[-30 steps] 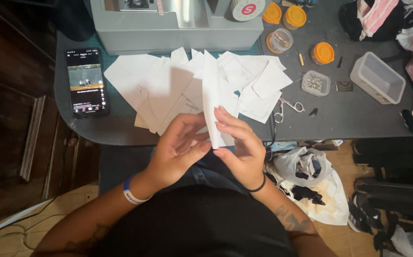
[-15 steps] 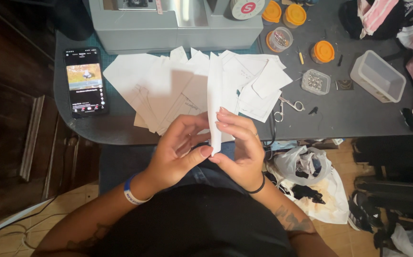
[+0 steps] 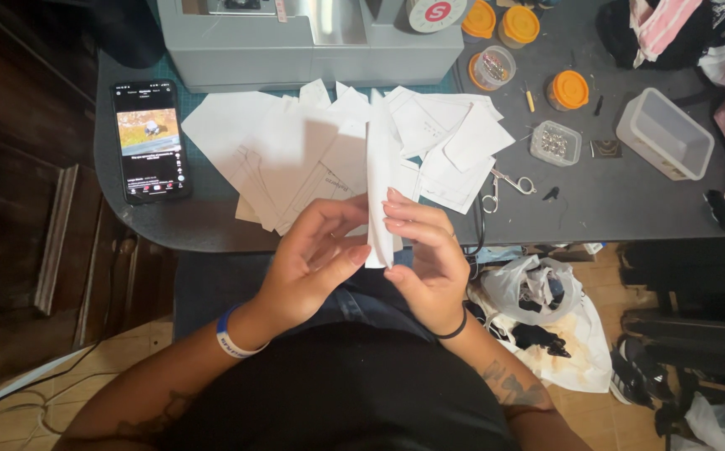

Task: The person organizes sewing supplies at a worktable. They handle red and black fabric pieces, place them into a plastic container, and sort small metal rings and threads. The person also unfolds and reads a printed instruction sheet before returning it to the table.

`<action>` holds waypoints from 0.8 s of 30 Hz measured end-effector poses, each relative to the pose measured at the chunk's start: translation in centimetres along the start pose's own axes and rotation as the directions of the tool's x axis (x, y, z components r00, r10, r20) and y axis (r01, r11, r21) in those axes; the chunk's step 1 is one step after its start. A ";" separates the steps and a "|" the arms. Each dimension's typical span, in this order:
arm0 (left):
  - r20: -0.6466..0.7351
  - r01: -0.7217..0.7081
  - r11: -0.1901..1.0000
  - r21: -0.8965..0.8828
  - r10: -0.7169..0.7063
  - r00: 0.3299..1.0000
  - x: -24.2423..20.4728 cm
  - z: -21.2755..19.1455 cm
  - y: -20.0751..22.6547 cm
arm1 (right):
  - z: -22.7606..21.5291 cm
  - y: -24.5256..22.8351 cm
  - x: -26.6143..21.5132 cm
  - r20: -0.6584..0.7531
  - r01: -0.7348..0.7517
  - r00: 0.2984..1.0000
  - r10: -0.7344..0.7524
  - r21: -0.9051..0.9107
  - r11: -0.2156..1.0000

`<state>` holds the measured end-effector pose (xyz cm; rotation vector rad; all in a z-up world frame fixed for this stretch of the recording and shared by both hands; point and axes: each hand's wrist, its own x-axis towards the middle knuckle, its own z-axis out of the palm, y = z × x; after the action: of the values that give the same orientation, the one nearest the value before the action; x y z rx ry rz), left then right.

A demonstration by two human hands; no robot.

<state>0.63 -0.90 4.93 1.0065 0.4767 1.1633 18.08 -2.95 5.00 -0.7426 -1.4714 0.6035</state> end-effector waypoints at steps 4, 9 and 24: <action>-0.039 0.037 0.990 0.136 -0.032 0.999 -0.1 0.3 -0.1 | 0.2 -0.6 -0.2 -0.007 0.057 0.998 -0.060 -0.191 0.980; -0.124 -0.012 0.945 0.326 0.055 0.991 0.1 1.1 0.0 | 0.9 -1.3 0.3 0.031 0.122 0.992 -0.120 -0.402 0.907; -0.485 0.142 0.988 0.064 -0.093 0.869 -0.3 -3.5 -0.9 | -14.8 -2.0 14.3 0.099 0.140 0.990 -0.101 -0.782 0.607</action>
<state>-1.65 0.23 2.34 0.7492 0.9889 1.2893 33.07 5.48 16.43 -1.3014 -1.8178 -0.2026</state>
